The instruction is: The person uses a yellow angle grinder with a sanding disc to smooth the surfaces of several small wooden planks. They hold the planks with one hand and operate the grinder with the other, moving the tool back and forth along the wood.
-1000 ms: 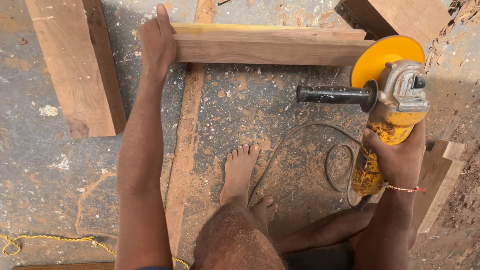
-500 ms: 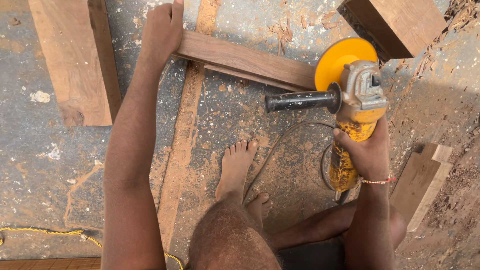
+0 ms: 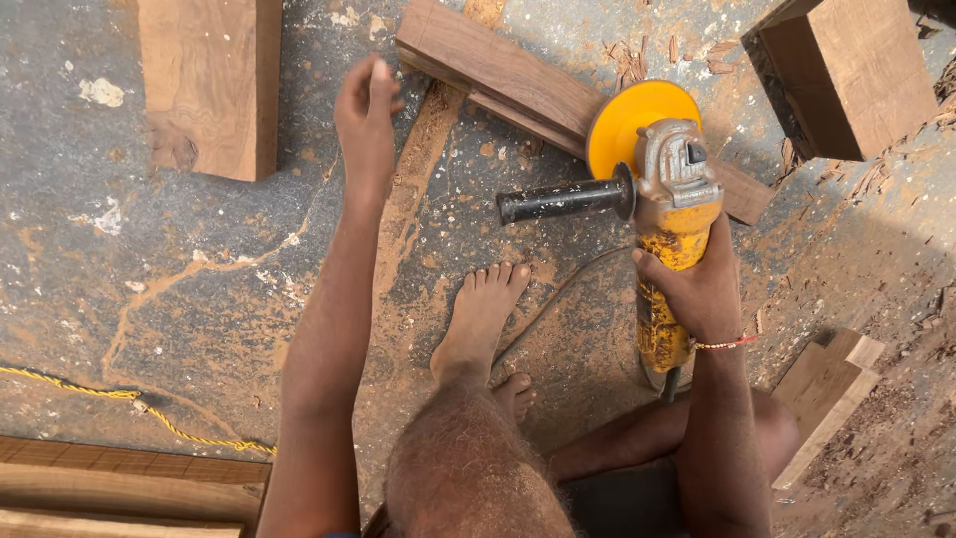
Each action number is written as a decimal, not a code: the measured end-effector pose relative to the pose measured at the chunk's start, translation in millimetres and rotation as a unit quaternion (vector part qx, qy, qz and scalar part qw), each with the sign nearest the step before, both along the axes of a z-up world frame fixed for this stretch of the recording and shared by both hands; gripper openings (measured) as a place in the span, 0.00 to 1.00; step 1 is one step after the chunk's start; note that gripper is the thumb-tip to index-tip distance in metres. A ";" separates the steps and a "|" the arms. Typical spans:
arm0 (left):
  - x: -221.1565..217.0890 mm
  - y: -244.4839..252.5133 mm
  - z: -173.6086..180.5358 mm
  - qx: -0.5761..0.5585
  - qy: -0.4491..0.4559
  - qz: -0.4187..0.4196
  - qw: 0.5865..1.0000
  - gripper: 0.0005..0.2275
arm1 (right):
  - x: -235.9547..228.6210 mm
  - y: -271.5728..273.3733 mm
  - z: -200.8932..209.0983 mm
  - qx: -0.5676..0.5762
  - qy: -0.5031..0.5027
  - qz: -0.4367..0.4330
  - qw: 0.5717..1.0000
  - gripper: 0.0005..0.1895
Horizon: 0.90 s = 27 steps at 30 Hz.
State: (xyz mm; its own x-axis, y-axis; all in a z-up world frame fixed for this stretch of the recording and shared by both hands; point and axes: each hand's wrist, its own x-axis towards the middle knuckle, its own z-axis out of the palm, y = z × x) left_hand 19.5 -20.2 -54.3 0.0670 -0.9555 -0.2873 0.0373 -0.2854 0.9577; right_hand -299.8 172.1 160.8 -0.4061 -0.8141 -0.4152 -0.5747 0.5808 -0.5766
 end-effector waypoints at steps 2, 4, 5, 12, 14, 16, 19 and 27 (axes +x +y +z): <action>-16.4 -35.3 -7.7 0.018 -0.003 -0.061 0.998 0.27 | -6.4 -5.2 2.5 -0.011 -0.005 -0.009 1.000 0.38; -24.4 -56.2 -10.8 0.044 -0.045 -0.083 0.995 0.26 | -9.7 -4.3 5.6 -0.035 -0.039 -0.016 0.998 0.38; -29.2 -63.8 -10.9 0.055 -0.065 -0.097 0.992 0.26 | -10.9 -2.1 7.2 -0.046 -0.048 -0.020 0.998 0.38; -31.9 -82.4 -17.0 0.012 0.005 -0.147 0.989 0.19 | -17.5 13.5 8.8 -0.083 -0.088 -0.023 0.992 0.38; -29.3 -89.7 -18.2 -0.011 0.017 -0.163 0.986 0.17 | -18.0 11.2 5.5 -0.074 -0.077 -0.024 0.994 0.37; -26.0 -82.0 -16.8 -0.058 -0.066 -0.141 0.986 0.17 | -14.6 12.6 3.7 -0.058 -0.059 -0.028 0.996 0.38; -25.0 -55.6 -2.0 -0.110 -0.135 -0.042 0.984 0.18 | -8.5 6.9 -0.7 -0.034 -0.066 -0.019 0.997 0.38; -33.1 119.7 77.0 -0.104 -0.030 -0.146 0.983 0.24 | 10.4 -20.5 -10.3 0.039 -0.055 0.007 0.998 0.39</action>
State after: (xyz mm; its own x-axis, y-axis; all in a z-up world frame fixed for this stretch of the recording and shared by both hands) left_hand -13.6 99.5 22.7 -0.2082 -0.9742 -0.0867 -0.0751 -0.0724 0.9945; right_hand -289.4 151.6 150.5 -0.3430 -0.7833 -0.5184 -0.5191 0.6180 -0.5904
